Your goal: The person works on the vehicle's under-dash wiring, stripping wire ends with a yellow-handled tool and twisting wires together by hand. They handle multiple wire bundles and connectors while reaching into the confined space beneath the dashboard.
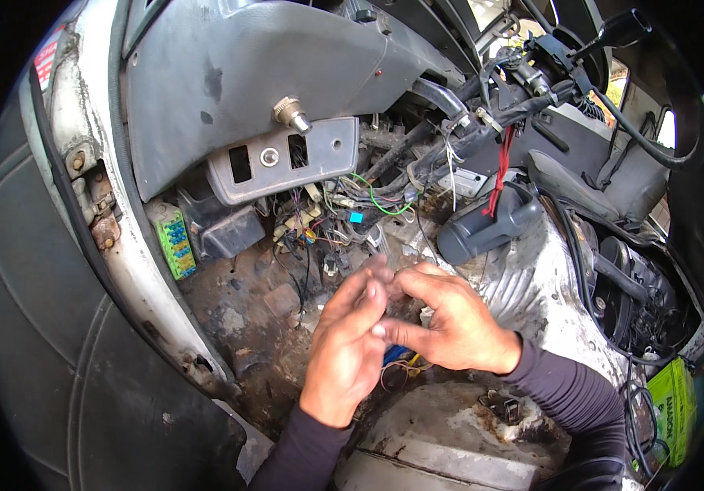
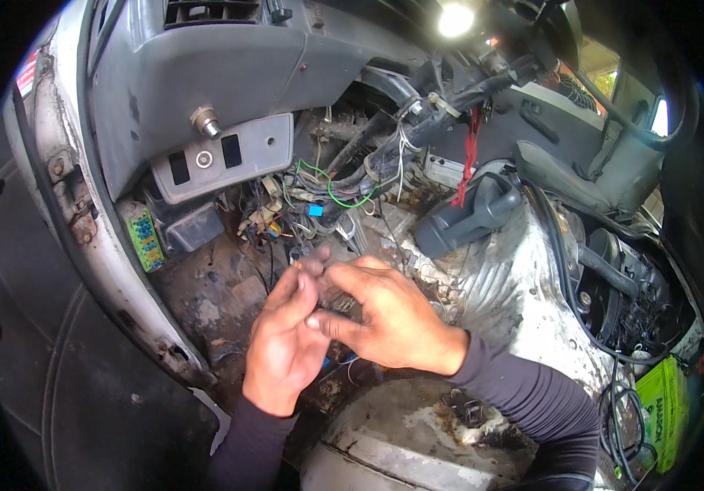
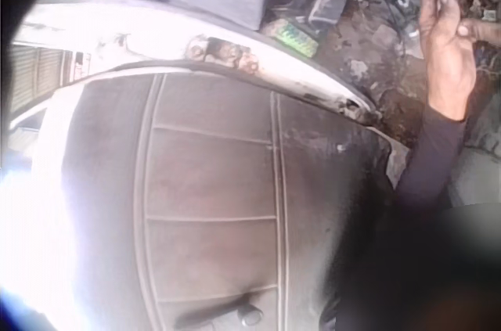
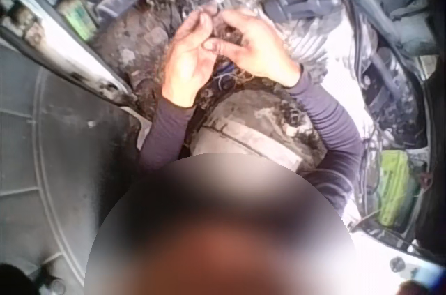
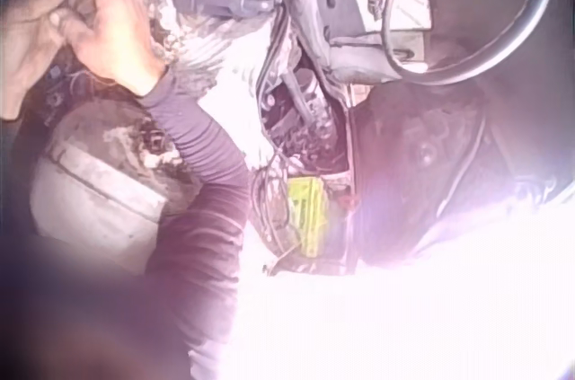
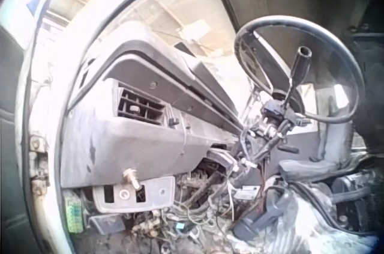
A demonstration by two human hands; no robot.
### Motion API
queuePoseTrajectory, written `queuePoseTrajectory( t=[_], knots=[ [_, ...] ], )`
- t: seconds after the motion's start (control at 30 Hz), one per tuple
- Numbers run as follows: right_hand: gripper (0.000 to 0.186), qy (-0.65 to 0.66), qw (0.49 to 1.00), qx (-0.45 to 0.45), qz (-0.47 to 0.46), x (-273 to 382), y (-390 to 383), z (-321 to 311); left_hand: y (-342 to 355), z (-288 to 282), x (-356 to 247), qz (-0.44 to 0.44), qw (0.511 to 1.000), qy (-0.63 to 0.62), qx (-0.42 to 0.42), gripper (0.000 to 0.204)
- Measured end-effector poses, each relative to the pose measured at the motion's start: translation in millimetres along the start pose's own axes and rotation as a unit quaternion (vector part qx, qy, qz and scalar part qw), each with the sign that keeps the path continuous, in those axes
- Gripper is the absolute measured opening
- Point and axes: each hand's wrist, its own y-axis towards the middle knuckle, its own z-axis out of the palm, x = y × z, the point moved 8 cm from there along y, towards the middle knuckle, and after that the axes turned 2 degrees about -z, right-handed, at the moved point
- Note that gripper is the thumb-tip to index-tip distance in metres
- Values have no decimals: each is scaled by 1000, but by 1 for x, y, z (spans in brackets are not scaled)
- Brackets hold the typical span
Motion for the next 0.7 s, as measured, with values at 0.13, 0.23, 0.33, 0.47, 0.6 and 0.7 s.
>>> queuePoseTrajectory(
  t=[0.13, 0.23, 0.33, 0.47, 0.6, 0.7],
  knots=[
    [23, -31, 992, -104, 65, -27, 11, -19, 45, 11, 4, -47, 997, -54, 19, 31],
    [23, -223, 968, -114, -16, -15, 28, -41, 78, 3, 5, -60, 998, 17, -26, 33],
    [17, -423, 890, -98, -136, 19, 46, -52, 104, 4, -3, 5, 989, 147, -3, 40],
    [11, -533, 821, -44, -199, 42, 79, -71, 132, -7, -9, 64, 955, 286, -49, 40],
    [1, -556, 807, 25, -196, 13, 121, -69, 140, 5, -3, 111, 856, 501, -55, 43],
    [4, -582, 798, 86, -129, -25, 133, -62, 139, 6, -6, 130, 838, 525, -74, 40]
  ],
)
